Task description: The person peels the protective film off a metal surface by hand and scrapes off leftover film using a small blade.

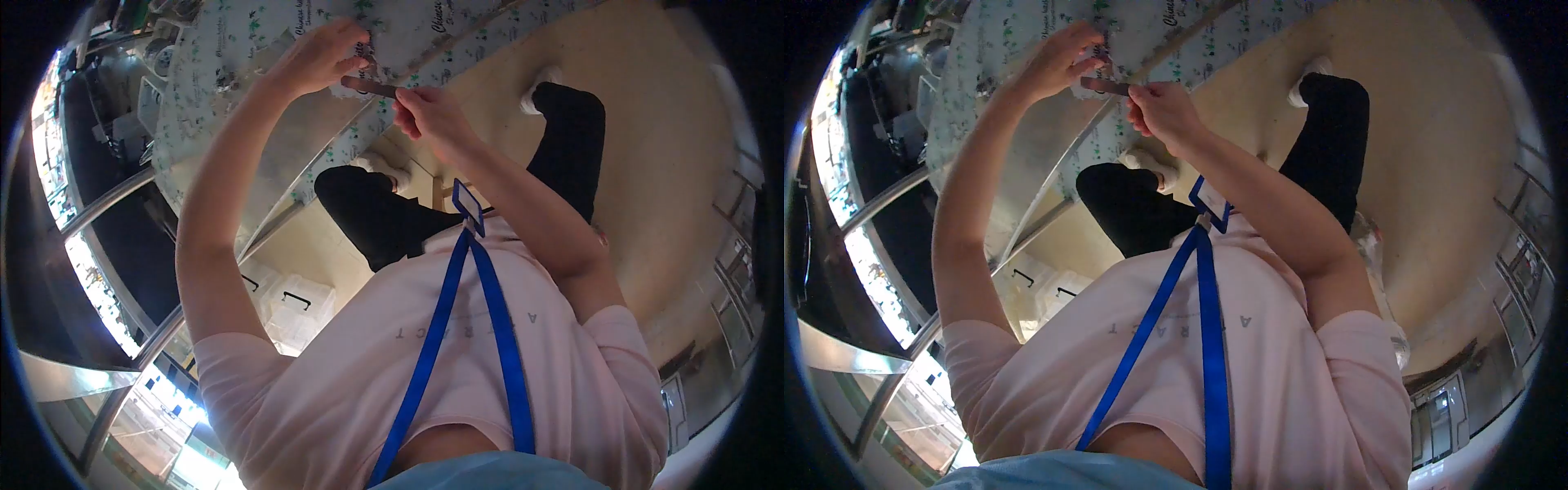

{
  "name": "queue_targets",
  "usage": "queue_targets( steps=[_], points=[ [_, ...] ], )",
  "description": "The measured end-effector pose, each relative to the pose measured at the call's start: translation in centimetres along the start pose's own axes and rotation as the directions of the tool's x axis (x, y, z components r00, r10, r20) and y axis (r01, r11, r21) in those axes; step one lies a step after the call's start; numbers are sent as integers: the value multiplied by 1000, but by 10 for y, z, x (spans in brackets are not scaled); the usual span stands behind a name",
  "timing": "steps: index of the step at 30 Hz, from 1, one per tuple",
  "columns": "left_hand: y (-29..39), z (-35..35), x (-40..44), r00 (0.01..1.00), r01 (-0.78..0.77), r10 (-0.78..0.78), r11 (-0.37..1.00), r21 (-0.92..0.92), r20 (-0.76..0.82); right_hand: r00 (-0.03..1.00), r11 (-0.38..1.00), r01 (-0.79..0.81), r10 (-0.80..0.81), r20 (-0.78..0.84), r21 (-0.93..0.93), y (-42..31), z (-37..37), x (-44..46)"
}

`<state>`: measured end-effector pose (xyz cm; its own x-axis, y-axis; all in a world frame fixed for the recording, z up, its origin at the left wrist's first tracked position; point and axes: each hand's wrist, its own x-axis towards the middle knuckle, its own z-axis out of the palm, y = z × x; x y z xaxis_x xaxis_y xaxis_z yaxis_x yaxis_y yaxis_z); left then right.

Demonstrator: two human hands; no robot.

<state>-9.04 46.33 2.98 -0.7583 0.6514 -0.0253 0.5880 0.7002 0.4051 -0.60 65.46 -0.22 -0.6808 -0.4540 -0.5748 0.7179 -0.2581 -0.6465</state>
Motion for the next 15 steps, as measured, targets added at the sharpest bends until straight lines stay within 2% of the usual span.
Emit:
queue_targets(
  steps=[3, 6, 12, 15],
  points=[
    [0, -2, 7, 981, -181, 178, 983, 32, 83, 999, 999, -34, 34, -41, -1, -1, 2, 0],
    [7, -6, 8, 982, -128, 116, 990, 66, 152, 997, 999, -47, 48, -53, 14, -1, 5, 2],
    [6, 9, 1, 990, -101, 113, 985, 137, -85, 999, 999, -29, 30, -38, 30, 4, 4, 5],
    [9, 12, -1, 982, 66, -44, 991, 120, -181, 998, 999, -41, 42, -56, 23, 5, 5, 3]
  ],
)
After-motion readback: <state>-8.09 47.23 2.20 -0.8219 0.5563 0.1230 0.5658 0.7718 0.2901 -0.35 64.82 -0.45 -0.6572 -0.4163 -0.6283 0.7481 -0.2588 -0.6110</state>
